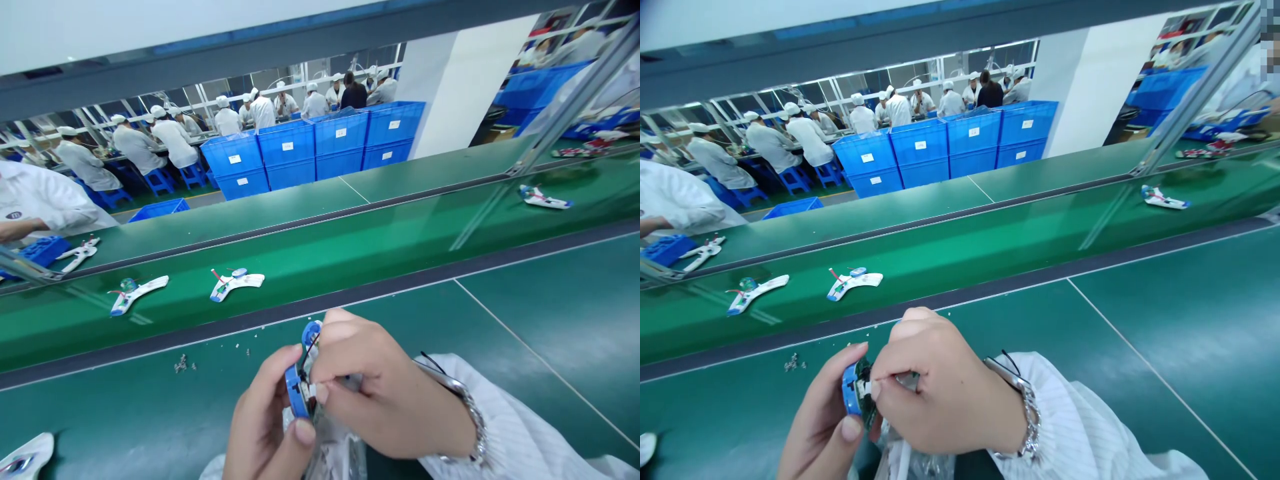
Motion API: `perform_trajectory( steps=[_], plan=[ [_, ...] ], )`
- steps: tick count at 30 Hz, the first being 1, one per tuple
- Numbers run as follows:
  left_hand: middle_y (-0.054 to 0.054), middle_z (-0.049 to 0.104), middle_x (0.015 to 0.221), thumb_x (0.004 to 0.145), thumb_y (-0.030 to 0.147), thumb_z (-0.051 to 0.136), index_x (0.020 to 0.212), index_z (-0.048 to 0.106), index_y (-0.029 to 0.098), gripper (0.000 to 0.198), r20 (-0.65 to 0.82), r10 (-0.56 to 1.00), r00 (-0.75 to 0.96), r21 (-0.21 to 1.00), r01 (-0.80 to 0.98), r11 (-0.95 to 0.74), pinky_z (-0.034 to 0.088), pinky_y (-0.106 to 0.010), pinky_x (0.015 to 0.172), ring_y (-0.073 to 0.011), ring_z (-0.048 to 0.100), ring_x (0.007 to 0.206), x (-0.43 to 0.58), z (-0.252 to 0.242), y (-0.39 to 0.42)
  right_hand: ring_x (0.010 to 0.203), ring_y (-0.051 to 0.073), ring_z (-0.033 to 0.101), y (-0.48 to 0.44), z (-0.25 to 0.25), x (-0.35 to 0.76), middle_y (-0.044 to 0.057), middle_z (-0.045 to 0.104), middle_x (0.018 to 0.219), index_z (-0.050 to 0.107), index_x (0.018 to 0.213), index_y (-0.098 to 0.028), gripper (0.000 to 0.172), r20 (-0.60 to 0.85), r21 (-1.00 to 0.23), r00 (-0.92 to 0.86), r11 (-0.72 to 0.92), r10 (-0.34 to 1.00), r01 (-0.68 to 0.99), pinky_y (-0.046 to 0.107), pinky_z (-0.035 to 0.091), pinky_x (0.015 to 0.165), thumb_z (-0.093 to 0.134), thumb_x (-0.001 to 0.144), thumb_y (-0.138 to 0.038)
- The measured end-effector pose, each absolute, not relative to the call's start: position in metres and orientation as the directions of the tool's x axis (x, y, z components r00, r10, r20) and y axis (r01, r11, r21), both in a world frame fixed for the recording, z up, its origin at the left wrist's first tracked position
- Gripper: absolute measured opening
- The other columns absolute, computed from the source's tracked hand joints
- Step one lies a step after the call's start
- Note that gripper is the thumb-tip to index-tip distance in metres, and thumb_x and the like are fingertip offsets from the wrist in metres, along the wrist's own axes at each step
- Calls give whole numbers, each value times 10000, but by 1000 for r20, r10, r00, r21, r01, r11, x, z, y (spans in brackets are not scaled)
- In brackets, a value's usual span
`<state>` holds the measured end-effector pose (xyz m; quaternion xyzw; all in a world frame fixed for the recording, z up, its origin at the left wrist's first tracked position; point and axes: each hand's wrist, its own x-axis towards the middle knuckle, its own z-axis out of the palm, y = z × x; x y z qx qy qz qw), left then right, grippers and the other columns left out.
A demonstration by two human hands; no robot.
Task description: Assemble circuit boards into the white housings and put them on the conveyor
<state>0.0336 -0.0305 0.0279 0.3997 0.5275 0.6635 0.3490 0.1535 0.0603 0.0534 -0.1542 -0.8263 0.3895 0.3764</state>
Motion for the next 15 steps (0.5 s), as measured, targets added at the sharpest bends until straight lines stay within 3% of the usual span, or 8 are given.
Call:
perform_trajectory(
  steps=[5,11,15],
  plan=[
    [31,604,717,803,525,653,1118,671,376,349,222,922,-317,975,52,-217,442,-224,550,-107,470,511,24,27,-32,534,93,321,62,59,156,-35,423,529,388,527,-162,223,505,-711,-708,703,493,-17,280,266,606,414,737,-93],
    [32,646,679,862,550,554,1168,616,377,357,290,934,-207,905,377,-198,431,-231,522,-140,555,521,12,23,-40,512,91,219,66,66,156,-50,305,495,224,516,-163,260,444,-693,-788,721,426,0,299,245,604,396,691,-79],
    [-67,722,968,876,624,433,1189,505,282,469,320,904,-283,747,662,-57,505,-345,690,-251,691,764,22,14,-45,505,97,212,63,66,156,-49,254,499,206,525,-165,265,424,-681,-801,732,423,27,299,244,590,404,674,-70]
  ],
)
